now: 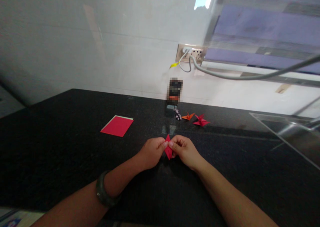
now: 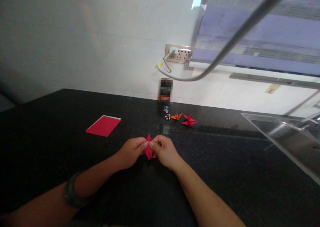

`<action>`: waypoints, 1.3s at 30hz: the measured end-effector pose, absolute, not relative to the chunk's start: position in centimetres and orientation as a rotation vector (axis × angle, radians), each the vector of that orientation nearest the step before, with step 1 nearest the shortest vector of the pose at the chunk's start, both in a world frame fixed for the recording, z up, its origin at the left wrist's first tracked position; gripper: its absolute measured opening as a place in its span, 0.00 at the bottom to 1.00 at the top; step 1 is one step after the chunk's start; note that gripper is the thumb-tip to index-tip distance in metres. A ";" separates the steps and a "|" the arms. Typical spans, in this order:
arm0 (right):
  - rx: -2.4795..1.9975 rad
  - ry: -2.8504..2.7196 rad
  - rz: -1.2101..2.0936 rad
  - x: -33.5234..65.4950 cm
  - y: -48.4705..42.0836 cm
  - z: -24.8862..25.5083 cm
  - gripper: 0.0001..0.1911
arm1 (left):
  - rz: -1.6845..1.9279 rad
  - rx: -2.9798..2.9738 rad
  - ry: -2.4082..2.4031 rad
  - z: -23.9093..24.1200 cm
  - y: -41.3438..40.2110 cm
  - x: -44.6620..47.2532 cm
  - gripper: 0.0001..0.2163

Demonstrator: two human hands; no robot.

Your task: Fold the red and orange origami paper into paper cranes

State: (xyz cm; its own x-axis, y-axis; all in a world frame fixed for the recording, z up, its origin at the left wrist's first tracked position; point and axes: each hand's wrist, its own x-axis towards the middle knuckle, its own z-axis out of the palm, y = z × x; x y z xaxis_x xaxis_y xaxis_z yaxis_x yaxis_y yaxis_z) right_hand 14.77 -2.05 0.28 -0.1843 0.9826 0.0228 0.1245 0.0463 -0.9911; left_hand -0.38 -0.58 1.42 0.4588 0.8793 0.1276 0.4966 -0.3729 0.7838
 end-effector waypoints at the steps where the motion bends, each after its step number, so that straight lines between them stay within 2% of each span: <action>1: -1.185 -1.449 1.245 14.7 -2.1 0.4 0.14 | 0.723 2.040 1.141 1.5 -0.6 -0.4 0.15; 8: -1.135 -1.275 1.299 14.2 -2.4 0.9 0.14 | 0.785 1.862 1.005 1.0 -0.4 -0.4 0.15; 11: -1.116 -1.178 1.358 14.3 -2.1 0.6 0.14 | 0.883 1.697 0.916 0.7 -0.3 -0.4 0.10; 13: -1.104 -1.119 1.403 14.4 -1.9 0.5 0.14 | 0.940 1.610 0.853 0.6 -0.4 -0.4 0.12; 17: -1.103 -1.013 1.465 14.5 -1.9 0.7 0.12 | 0.877 1.580 0.756 0.8 -0.8 -0.4 0.11; 22: -1.132 -0.993 1.498 14.4 -1.9 1.0 0.13 | 0.867 1.552 0.787 0.9 -1.1 -0.3 0.14; 26: -1.127 -1.078 1.486 14.4 -1.8 0.6 0.16 | 0.923 1.554 0.876 1.3 -1.1 -0.2 0.10; 29: -1.164 -1.156 1.359 14.4 -1.8 0.4 0.17 | 0.992 1.491 1.036 1.5 -0.8 -0.2 0.10; 31: -1.200 -1.218 1.205 14.4 -1.8 0.4 0.14 | 1.007 1.399 1.099 1.5 -0.6 -0.2 0.10; 35: -1.232 -1.375 0.924 14.5 -2.0 0.5 0.08 | 0.984 1.309 1.102 1.2 -0.4 -0.1 0.11; 39: -1.260 -1.484 0.797 14.7 -2.1 0.3 0.06 | 0.942 1.305 1.042 0.8 -0.5 0.0 0.11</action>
State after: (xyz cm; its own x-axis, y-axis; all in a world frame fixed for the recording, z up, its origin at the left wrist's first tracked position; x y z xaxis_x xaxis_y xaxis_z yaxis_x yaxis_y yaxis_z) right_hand 14.69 -2.10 0.32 0.0330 0.9635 0.2655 0.3114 0.2425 -0.9188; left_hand -0.04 -0.46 0.83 0.2809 0.9576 -0.0633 0.0335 0.0561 0.9979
